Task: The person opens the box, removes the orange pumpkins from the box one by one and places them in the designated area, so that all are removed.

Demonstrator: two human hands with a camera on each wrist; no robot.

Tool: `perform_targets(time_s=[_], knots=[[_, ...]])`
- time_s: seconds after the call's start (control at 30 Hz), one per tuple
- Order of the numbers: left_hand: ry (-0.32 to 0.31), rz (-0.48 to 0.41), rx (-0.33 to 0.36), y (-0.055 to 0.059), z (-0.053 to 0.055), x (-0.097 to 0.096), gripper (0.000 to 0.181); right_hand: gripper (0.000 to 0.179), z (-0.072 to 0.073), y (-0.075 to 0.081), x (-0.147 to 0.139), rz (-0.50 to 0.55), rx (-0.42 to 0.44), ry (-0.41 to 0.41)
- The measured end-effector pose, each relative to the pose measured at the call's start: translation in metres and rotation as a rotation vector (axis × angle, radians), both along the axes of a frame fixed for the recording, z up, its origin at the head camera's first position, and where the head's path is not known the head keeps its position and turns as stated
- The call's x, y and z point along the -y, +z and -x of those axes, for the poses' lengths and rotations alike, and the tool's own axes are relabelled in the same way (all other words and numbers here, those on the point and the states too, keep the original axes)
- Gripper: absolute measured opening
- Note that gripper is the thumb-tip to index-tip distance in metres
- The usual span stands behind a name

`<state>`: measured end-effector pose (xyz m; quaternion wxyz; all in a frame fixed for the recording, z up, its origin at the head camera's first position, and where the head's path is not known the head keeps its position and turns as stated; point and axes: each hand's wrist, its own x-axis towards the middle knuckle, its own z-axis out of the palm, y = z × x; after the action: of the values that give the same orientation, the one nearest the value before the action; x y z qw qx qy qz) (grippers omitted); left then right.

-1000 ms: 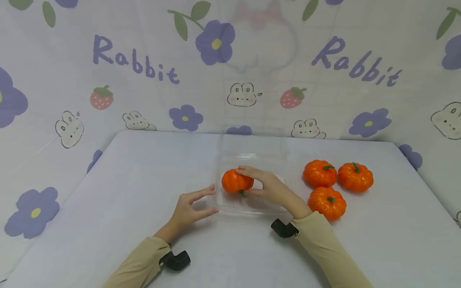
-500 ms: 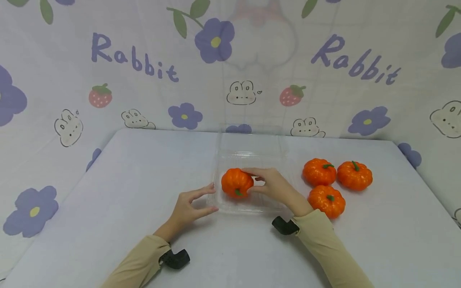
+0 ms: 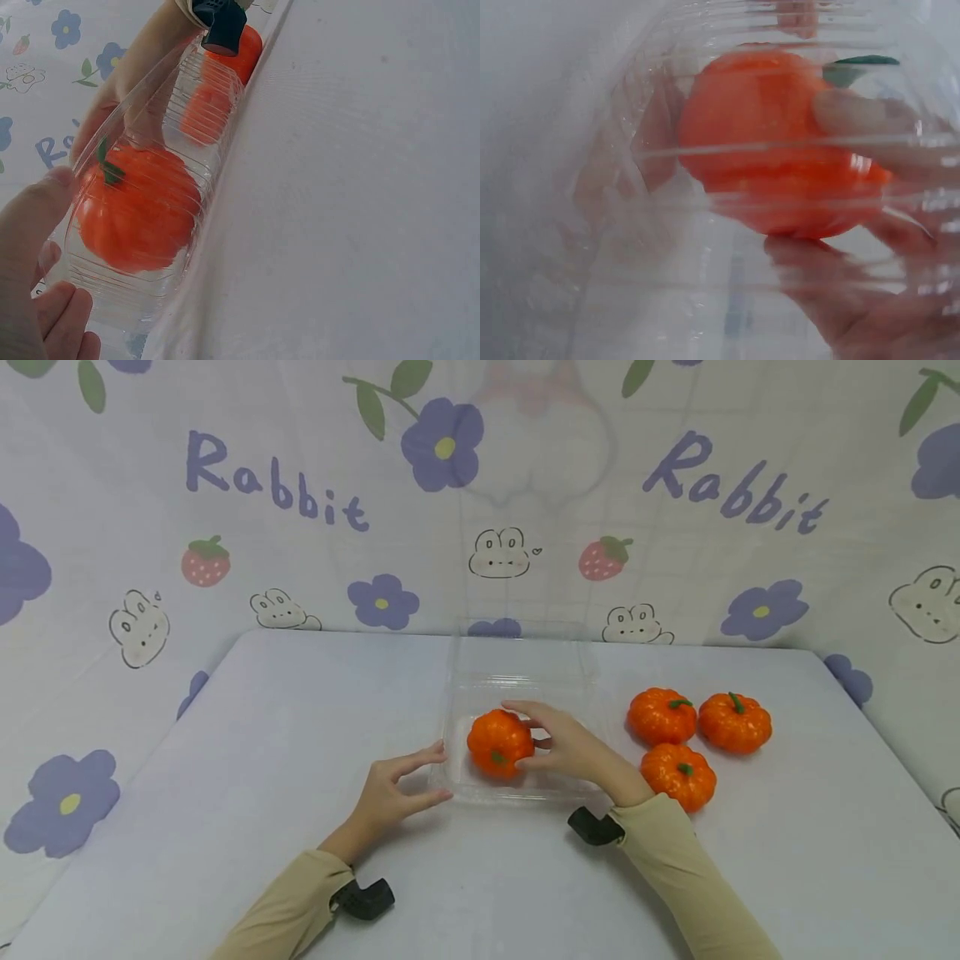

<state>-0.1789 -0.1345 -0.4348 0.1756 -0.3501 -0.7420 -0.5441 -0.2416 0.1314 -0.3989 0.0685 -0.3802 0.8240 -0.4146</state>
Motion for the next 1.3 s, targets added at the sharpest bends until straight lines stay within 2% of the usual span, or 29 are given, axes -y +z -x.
perform_targets(time_s=[0.07,0.2,0.4,0.63,0.77,0.87,1.3], knots=[[-0.001,0.000,-0.003,0.000,0.000,0.000,0.041,0.070,0.001,0.000,-0.001,-0.022,-0.016,0.011],[0.002,0.000,-0.004,0.001,-0.001,-0.001,0.041,0.067,0.002,-0.002,-0.002,-0.032,-0.035,-0.003],[0.003,0.000,-0.013,0.003,0.000,-0.001,0.041,0.071,0.001,0.001,-0.001,-0.049,-0.102,-0.098],[-0.003,0.001,-0.024,0.001,0.000,-0.001,0.041,0.070,0.001,-0.001,0.001,0.000,-0.013,-0.104],[-0.005,0.000,-0.015,0.000,0.000,-0.001,0.041,0.074,0.001,-0.002,0.000,-0.034,-0.057,-0.108],[-0.010,-0.004,-0.008,-0.001,0.001,-0.001,0.041,0.071,0.001,-0.003,-0.001,-0.049,-0.082,-0.114],[-0.001,-0.009,-0.002,0.001,0.000,-0.002,0.041,0.067,-0.004,0.007,-0.010,0.004,-0.020,-0.201]])
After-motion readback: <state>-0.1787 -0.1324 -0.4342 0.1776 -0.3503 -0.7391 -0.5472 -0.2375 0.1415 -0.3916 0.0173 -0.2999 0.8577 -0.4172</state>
